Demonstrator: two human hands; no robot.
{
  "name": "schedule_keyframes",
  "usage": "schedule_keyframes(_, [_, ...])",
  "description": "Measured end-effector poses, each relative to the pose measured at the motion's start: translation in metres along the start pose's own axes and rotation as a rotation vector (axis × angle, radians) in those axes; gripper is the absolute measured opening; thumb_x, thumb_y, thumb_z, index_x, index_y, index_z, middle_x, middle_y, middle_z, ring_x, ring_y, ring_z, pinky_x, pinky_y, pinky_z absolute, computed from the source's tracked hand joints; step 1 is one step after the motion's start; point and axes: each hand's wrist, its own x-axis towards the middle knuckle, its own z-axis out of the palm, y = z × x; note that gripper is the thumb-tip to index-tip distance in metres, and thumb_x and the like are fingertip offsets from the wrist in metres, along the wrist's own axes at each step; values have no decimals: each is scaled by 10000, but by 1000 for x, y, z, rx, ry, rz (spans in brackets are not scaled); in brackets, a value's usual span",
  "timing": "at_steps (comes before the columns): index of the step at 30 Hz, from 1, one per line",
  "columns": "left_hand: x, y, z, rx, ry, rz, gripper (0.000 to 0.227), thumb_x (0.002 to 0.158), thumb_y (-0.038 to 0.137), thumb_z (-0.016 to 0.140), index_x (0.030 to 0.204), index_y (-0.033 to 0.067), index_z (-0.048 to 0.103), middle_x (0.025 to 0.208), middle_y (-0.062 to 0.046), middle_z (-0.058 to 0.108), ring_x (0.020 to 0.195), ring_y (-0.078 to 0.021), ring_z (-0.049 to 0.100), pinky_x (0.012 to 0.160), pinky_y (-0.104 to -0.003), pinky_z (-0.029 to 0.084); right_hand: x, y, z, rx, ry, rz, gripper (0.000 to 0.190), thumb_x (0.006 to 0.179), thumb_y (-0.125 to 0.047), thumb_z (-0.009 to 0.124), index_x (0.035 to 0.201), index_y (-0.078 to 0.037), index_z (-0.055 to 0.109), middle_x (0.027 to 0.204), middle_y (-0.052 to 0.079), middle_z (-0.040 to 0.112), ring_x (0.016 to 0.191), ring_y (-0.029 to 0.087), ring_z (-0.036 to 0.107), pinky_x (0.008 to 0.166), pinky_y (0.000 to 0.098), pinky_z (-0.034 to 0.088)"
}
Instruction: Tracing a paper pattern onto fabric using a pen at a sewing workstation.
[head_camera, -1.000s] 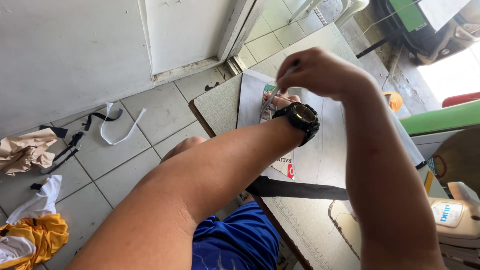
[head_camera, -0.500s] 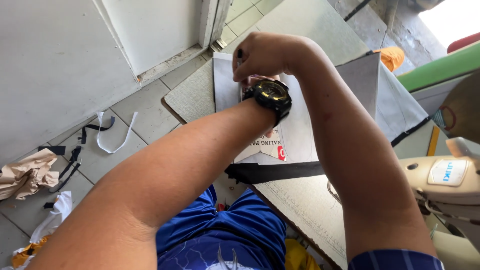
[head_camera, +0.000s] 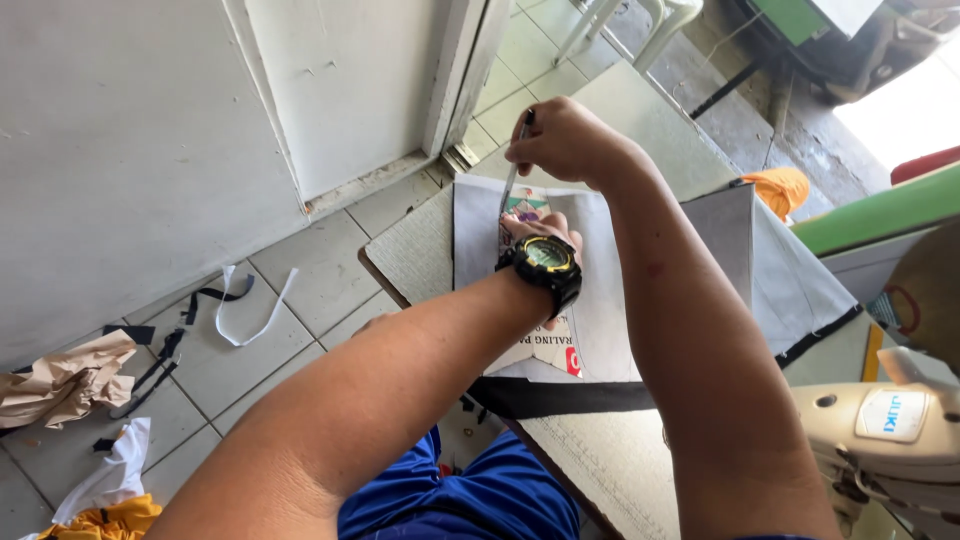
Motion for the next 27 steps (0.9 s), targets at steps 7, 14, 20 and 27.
schedule_keyframes(7, [-36, -29, 15, -138, 313, 137, 1033, 518, 604, 972, 1275, 71, 515, 1292, -224, 515, 1226, -496, 575, 1107, -764, 291, 21, 32, 12, 104, 95, -1, 128, 813, -277, 715, 906, -200, 759, 735, -27, 764, 813, 168, 745, 847, 307, 524])
schedule_keyframes(14, [-52, -44, 41, -239, 373, 110, 926, 658, 676, 831, 1356, 164, 502, 1449, -202, 443, 1391, -472, 399, 1071, -761, 286, 16, 53, 20, 198, 263, -21, 106, 806, -334, 721, 850, -240, 745, 690, -51, 744, 785, 163, 743, 817, 312, 549])
schedule_keyframes(20, [-75, -61, 40, -293, 298, 180, 879, 822, 721, 669, 1475, 184, 427, 1591, -184, 307, 1534, -407, 204, 1135, -810, 139, -14, 69, 35, 549, 474, -85, 69, 846, -243, 714, 881, -189, 740, 729, 0, 743, 768, 111, 735, 786, 275, 570])
schedule_keyframes(27, [-76, -63, 41, -353, 317, 190, 851, 819, 699, 710, 1447, 184, 457, 1602, -171, 298, 1537, -380, 209, 1144, -803, 116, -46, 85, 67, 794, 728, -120, 264, 1011, -194, 652, 1255, -107, 702, 1044, 115, 786, 947, 143, 736, 777, 242, 595])
